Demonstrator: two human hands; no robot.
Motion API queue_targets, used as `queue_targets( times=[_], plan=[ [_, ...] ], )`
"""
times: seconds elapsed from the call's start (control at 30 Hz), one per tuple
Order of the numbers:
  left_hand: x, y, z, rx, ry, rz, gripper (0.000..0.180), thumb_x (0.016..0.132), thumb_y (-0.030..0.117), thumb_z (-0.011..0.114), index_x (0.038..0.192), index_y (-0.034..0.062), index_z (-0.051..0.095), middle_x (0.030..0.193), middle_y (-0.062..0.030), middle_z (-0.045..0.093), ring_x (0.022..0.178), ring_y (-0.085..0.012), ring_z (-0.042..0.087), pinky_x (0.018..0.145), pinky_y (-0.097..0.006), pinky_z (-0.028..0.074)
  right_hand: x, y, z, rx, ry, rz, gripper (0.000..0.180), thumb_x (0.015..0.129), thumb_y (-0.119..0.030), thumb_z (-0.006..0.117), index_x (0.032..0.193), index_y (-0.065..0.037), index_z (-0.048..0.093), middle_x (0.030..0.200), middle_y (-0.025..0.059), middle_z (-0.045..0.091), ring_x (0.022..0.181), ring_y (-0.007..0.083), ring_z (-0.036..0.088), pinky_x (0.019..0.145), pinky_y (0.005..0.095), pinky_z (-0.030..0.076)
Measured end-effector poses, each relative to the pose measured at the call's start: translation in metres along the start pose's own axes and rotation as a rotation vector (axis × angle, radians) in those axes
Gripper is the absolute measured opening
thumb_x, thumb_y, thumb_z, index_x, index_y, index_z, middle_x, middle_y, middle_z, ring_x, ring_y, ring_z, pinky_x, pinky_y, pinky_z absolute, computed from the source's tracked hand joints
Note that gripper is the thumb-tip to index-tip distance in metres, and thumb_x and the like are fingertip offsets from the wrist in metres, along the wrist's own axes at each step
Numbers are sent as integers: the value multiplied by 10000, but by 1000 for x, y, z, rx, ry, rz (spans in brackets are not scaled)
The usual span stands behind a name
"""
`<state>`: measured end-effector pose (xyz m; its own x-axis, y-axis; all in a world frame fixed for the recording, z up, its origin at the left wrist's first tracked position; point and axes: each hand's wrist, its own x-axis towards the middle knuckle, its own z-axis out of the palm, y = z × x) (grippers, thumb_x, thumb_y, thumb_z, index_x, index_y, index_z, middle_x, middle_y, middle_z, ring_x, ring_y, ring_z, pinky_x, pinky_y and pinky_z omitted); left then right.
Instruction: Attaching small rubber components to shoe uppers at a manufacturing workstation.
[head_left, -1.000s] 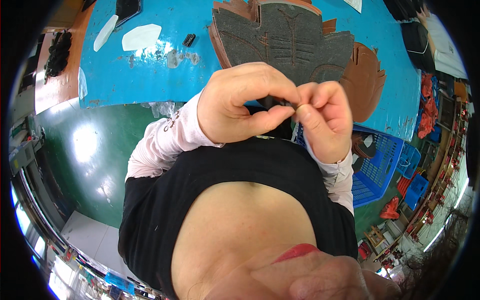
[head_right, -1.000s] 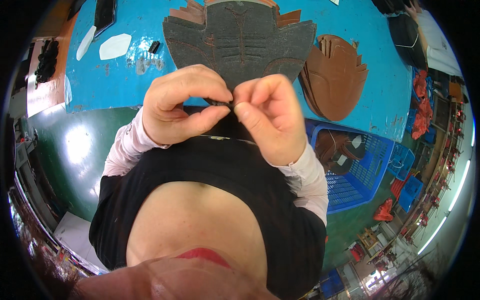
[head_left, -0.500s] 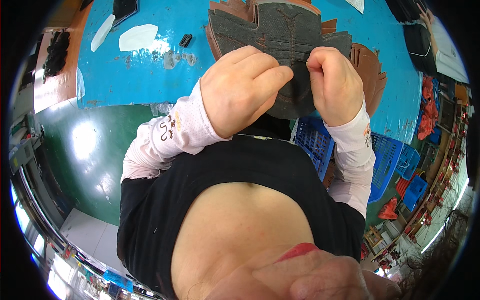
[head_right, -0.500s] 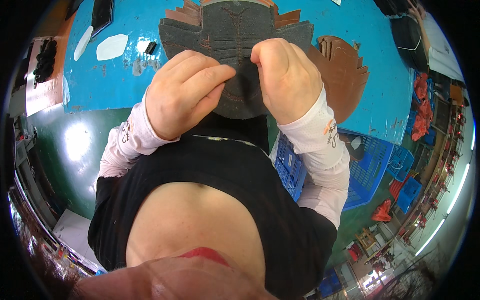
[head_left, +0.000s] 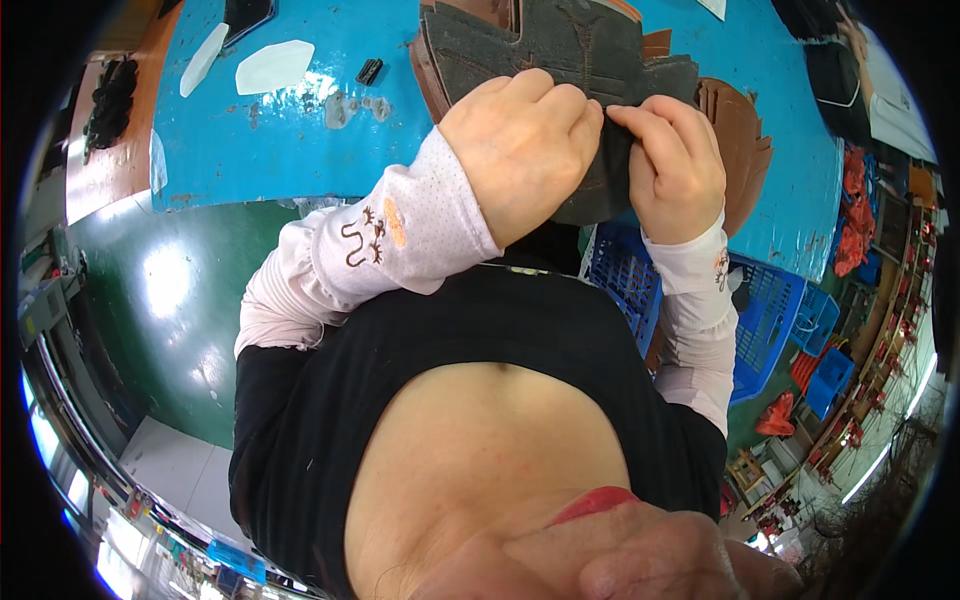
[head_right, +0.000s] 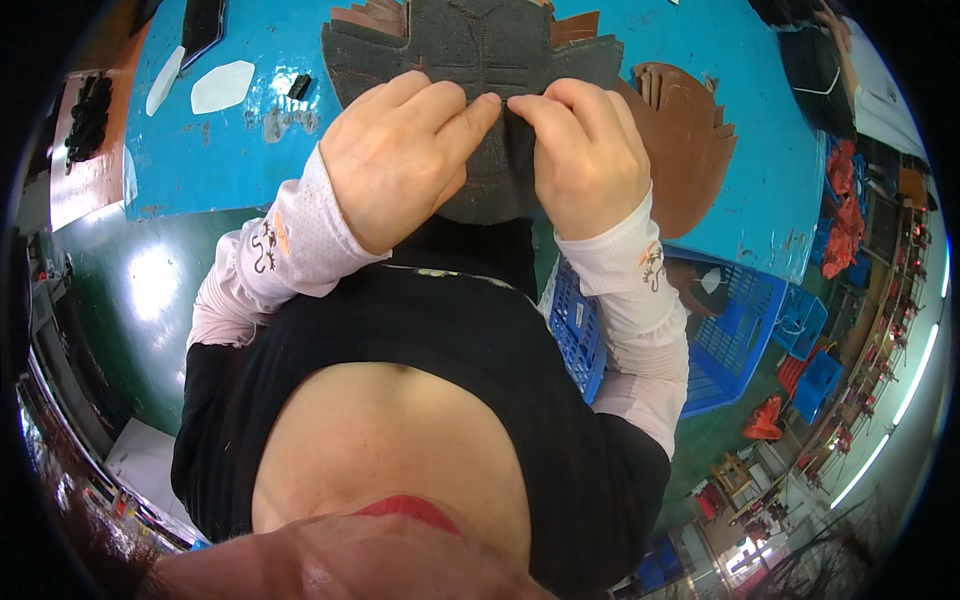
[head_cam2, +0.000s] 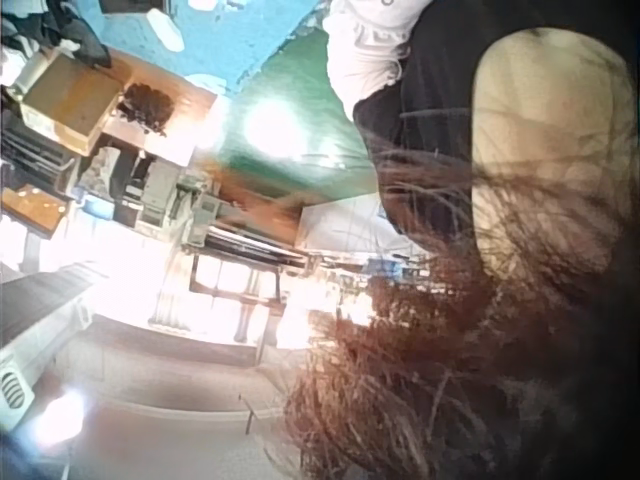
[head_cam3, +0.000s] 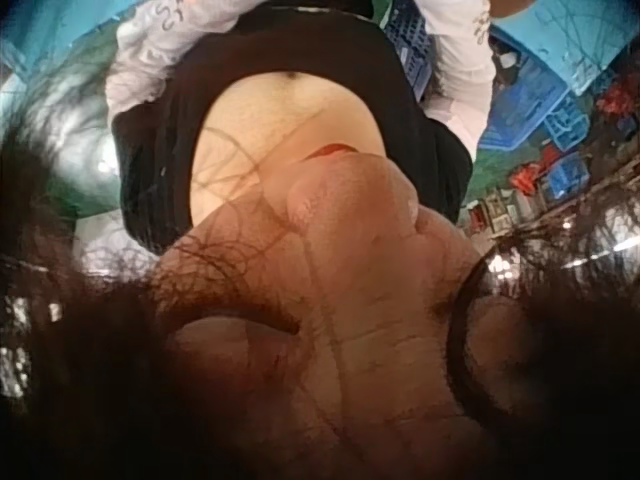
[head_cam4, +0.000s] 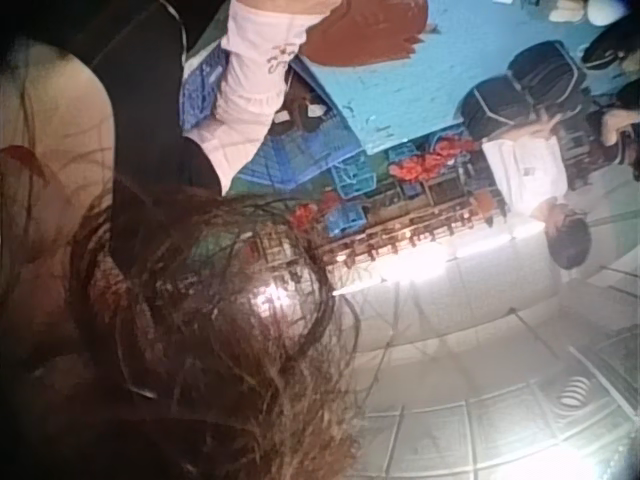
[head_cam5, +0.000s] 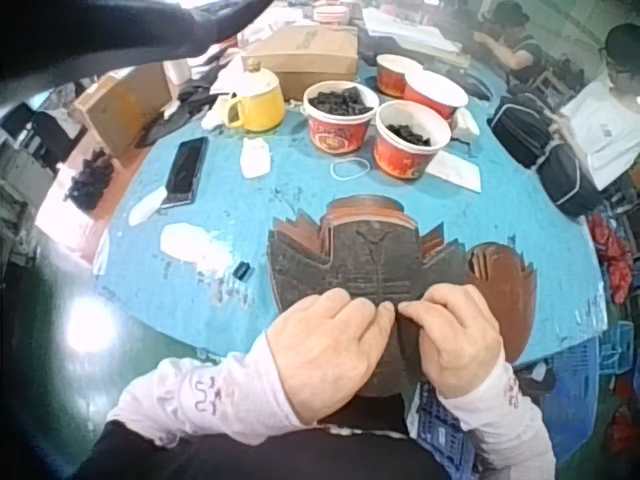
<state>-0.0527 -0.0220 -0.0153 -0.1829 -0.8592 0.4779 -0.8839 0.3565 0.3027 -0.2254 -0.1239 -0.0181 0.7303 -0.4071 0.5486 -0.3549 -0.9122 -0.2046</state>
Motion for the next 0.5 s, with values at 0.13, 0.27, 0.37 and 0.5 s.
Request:
queue_targets(
  times=[0.13, 0.27, 0.37, 0.5],
  plan=[
    [-4, -2, -4, -28, 34, -44, 401, 660, -9, 721, 1056, -2, 659, 843, -83, 599, 754, -235, 590, 688, -323, 506, -4, 1, -7, 118, -11, 57, 291, 718, 113, 654, 949, -57, 704, 942, 66, 637, 809, 208, 618, 675, 292, 515],
    [-23, 3, -16, -483, 275, -174, 285, 704, -39, 761, 974, -1, 679, 888, -103, 669, 800, -234, 647, 711, -320, 522, -19, -39, -21, 687, 117, 433, 225, 798, 90, 708, 994, -11, 669, 995, 117, 639, 918, 150, 612, 763, 258, 497],
    [-31, 2, -14, -877, 263, -135, 240, 733, -72, 771, 951, -9, 692, 905, -122, 701, 845, -238, 675, 710, -297, 534, -21, -64, -7, 1118, 91, 430, 245, 846, 106, 660, 1060, 10, 591, 1056, 108, 614, 930, 150, 604, 816, 265, 492],
    [-41, -3, -12, -850, 307, -110, 251, 731, -88, 766, 960, -12, 698, 911, -124, 696, 837, -240, 675, 691, -293, 538, -21, -70, 0, 1374, 21, 555, 231, 880, 110, 615, 1065, 6, 524, 1062, 109, 589, 949, 128, 581, 827, 267, 488]
  ],
)
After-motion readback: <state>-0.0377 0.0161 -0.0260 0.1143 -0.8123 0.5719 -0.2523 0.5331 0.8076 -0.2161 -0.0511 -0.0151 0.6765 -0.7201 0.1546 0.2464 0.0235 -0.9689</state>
